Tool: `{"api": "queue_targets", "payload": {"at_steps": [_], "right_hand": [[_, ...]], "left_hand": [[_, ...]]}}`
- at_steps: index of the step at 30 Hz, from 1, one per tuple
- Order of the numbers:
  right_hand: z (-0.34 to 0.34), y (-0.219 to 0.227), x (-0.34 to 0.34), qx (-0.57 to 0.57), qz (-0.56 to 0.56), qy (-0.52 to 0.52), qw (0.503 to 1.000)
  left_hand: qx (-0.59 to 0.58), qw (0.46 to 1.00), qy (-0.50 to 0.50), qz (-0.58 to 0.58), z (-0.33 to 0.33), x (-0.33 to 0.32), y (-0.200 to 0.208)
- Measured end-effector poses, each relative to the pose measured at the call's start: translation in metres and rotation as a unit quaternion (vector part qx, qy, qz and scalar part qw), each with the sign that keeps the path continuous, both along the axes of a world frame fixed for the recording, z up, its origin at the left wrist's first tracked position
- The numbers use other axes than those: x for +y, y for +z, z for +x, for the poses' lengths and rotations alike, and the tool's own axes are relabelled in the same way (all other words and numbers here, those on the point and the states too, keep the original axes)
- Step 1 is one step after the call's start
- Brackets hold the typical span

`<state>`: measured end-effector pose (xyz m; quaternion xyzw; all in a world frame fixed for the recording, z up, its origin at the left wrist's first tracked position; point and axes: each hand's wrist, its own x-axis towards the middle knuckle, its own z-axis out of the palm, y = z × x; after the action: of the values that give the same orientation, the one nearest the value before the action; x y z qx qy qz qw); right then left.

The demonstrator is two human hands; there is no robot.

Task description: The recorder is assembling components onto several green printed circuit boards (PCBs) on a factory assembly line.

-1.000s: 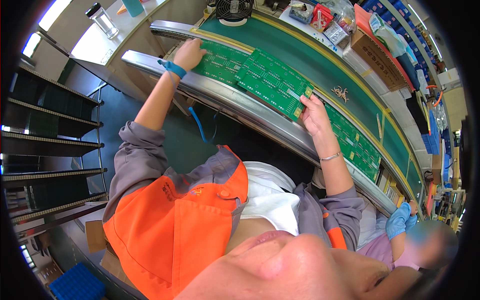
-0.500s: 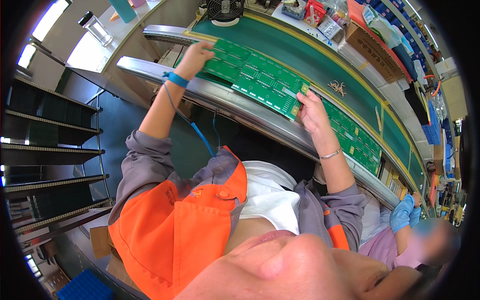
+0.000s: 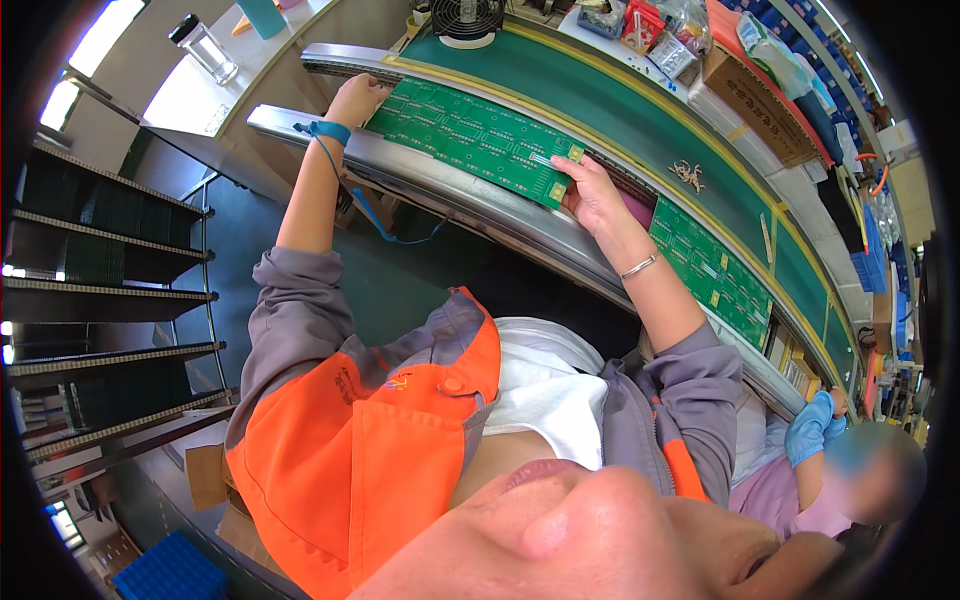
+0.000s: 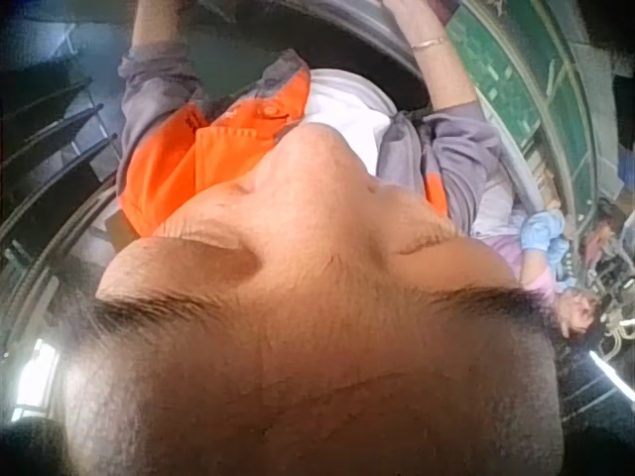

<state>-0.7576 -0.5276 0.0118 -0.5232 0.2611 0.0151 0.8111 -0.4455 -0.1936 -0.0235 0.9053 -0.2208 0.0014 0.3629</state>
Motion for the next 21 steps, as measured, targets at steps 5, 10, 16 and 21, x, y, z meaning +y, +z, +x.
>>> {"api": "queue_targets", "payload": {"at_steps": [5,10,16,21], "right_hand": [[0.029,-0.027,0.008,-0.031,0.076,-0.007,0.997],[0.042,-0.029,0.015,-0.027,0.051,-0.011,0.998],[0.012,-0.032,-0.009,-0.043,0.035,-0.008,0.998],[0.007,-0.029,-0.01,-0.039,0.036,-0.027,0.998]], "left_hand": [[0.155,0.986,0.029,-0.055,0.006,-0.031,0.005],[0.16,0.985,-0.058,-0.033,0.034,-0.03,-0.018],[-0.026,0.991,0.069,0.113,0.078,0.051,-0.01],[-0.191,0.972,0.08,0.115,-0.018,-0.001,0.027]]}}
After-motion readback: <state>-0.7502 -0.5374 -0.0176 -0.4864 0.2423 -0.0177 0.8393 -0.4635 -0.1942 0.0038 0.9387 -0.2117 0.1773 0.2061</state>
